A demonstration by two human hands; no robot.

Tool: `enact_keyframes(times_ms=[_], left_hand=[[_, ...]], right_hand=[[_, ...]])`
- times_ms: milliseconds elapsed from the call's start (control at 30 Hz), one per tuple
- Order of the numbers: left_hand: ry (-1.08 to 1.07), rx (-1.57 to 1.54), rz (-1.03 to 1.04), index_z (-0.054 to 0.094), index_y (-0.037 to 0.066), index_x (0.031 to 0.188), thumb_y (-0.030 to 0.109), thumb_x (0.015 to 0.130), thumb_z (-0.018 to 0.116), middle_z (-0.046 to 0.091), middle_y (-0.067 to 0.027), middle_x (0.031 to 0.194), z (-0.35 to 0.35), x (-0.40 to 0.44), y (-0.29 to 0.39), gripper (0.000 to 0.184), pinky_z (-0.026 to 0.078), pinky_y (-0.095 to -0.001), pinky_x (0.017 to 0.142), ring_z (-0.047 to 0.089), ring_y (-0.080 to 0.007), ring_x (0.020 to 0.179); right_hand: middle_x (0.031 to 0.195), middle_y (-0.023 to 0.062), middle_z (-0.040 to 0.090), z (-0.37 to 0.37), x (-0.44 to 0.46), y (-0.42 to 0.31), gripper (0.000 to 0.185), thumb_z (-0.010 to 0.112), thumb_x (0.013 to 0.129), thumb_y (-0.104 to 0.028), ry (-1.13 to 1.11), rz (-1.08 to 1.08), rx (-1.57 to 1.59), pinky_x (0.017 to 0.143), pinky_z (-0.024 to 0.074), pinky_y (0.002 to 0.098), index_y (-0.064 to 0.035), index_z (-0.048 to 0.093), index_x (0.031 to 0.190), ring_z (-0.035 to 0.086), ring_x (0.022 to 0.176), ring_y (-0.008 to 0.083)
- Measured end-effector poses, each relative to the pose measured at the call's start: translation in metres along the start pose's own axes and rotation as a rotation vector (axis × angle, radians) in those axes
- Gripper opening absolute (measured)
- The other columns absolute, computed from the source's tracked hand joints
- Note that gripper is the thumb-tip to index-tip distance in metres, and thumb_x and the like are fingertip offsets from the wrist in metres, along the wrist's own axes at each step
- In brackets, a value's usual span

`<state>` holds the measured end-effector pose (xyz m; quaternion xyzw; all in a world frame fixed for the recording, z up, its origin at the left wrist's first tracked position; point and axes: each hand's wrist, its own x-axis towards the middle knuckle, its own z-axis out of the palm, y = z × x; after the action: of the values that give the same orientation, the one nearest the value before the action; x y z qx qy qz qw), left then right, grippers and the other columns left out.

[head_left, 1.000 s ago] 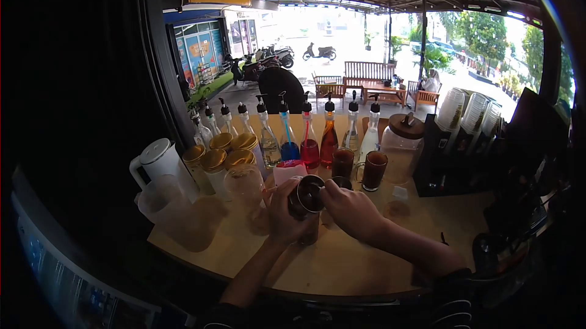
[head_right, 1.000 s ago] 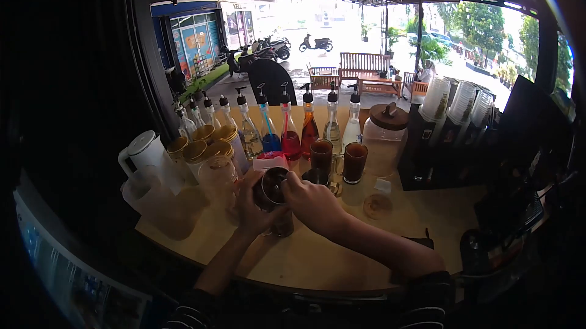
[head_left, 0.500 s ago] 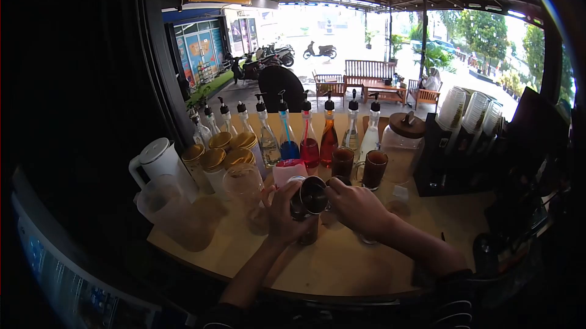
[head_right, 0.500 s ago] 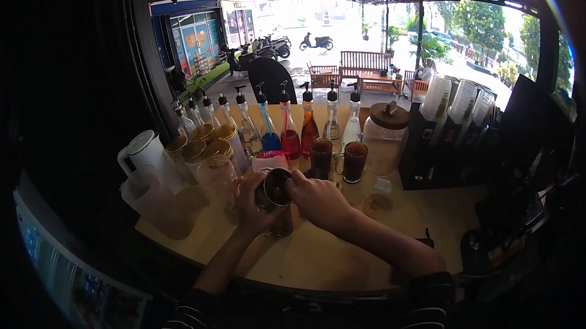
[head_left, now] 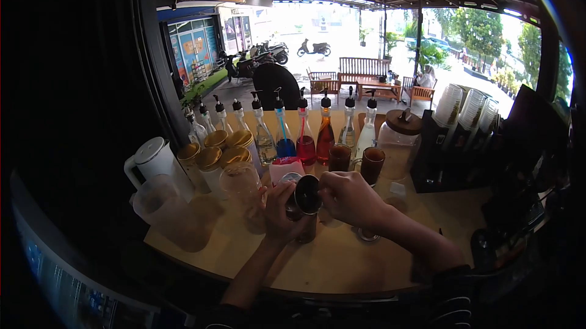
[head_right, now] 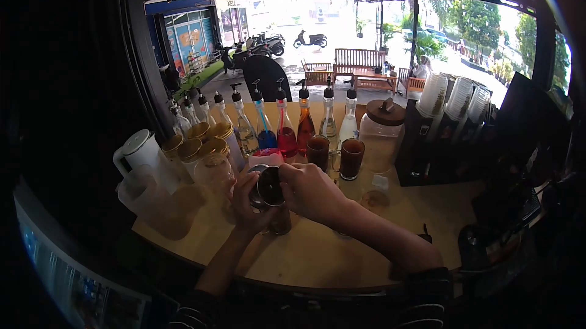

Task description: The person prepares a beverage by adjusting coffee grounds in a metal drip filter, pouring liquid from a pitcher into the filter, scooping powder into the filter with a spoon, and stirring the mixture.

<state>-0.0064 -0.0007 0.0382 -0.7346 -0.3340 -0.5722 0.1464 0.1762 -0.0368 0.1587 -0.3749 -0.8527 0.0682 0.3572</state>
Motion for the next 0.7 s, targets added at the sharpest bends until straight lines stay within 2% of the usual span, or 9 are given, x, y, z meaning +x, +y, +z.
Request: enact_keyframes(times_ms=[33,100,200,233,300,433,533,600,700], left_hand=[[0.029,-0.059,-0.035,0.048,0.008,0.125,0.036,0.062,0.083,0.056,-0.0076,0.12,0.001,0.0,-0.001,0.077,0.018,-0.0484,0.108,0.055,-0.0222,0.112],[0.054,-0.118,-0.068,0.048,0.007,0.125,0.036,0.061,0.084,0.056,-0.0083,0.12,0.0,-0.002,-0.001,0.078,0.019,-0.048,0.108,0.055,-0.0226,0.112],[0.059,-0.083,-0.057,0.046,0.007,0.126,0.036,0.061,0.085,0.055,-0.009,0.12,0.001,-0.002,-0.002,0.081,0.019,-0.0481,0.108,0.055,-0.0236,0.112],[0.056,-0.099,-0.065,0.045,0.006,0.126,0.036,0.06,0.085,0.055,-0.0097,0.12,0.002,-0.003,-0.003,0.082,0.02,-0.0484,0.109,0.055,-0.0241,0.112],[0.051,-0.115,-0.076,0.045,0.006,0.127,0.036,0.06,0.085,0.055,-0.0105,0.12,0.001,-0.003,-0.001,0.084,0.02,-0.0487,0.109,0.055,-0.0246,0.112],[0.047,-0.209,-0.189,0.042,0.006,0.129,0.037,0.059,0.085,0.055,-0.0113,0.121,0.003,-0.006,-0.001,0.087,0.017,-0.05,0.11,0.053,-0.0271,0.115],[0.01,-0.281,-0.263,0.041,0.006,0.13,0.036,0.06,0.085,0.055,-0.0115,0.123,-0.003,-0.005,-0.003,0.088,0.012,-0.0514,0.112,0.051,-0.0279,0.118],[-0.027,-0.254,-0.261,0.04,0.006,0.13,0.035,0.06,0.085,0.054,-0.0116,0.124,-0.005,-0.005,-0.003,0.088,0.01,-0.0521,0.113,0.05,-0.0281,0.12],[-0.041,-0.366,-0.329,0.039,0.007,0.131,0.034,0.061,0.085,0.055,-0.0118,0.124,-0.001,-0.006,-0.001,0.088,0.006,-0.052,0.114,0.048,-0.028,0.122]], right_hand=[[0.08,0.0154,0.062,0.001,0.0,0.002,0.01,0.061,0.079,-0.003,0.001,-0.004,-0.002,0.061,0.0532,0.0362,0.003,0.058,0.086,0.066,0.069,0.0314],[0.078,0.0133,0.063,0.005,-0.003,0.003,0.008,0.064,0.08,0.0,0.034,0.076,0.233,0.06,0.0533,0.0294,0.0036,0.061,0.086,0.068,0.069,0.0199],[0.077,0.0107,0.063,0.005,-0.002,0.003,0.012,0.068,0.08,-0.002,0.092,0.034,0.247,0.062,0.0535,0.0263,0.004,0.062,0.088,0.067,0.073,0.0123],[0.077,0.0107,0.063,0.004,-0.001,0.003,0.012,0.068,0.08,-0.002,0.095,0.03,0.244,0.062,0.0535,0.0263,0.004,0.062,0.088,0.067,0.073,0.0123],[0.082,0.0145,0.063,0.005,-0.003,0.001,0.011,0.063,0.084,-0.006,0.09,0.07,0.382,0.061,0.0512,0.032,0.0041,0.06,0.089,0.066,0.071,0.0226],[0.086,0.0149,0.062,0.007,-0.006,-0.005,0.01,0.06,0.087,-0.006,0.114,0.097,0.526,0.061,0.0509,0.0317,0.0039,0.059,0.091,0.066,0.07,0.0217],[0.084,0.0121,0.062,-0.006,-0.009,-0.013,0.004,0.059,0.087,-0.001,0.063,0.013,0.313,0.064,0.0511,0.0318,0.0016,0.059,0.09,0.067,0.077,0.0208],[0.085,0.0133,0.062,-0.009,-0.009,-0.015,0.005,0.056,0.089,-0.002,0.143,-0.078,0.208,0.066,0.0501,0.0349,0.0012,0.057,0.092,0.065,0.076,0.0281],[0.088,0.0146,0.062,-0.008,-0.008,-0.017,0.006,0.055,0.089,-0.001,0.164,-0.084,0.177,0.068,0.0506,0.036,0.0018,0.057,0.094,0.065,0.078,0.0306]])
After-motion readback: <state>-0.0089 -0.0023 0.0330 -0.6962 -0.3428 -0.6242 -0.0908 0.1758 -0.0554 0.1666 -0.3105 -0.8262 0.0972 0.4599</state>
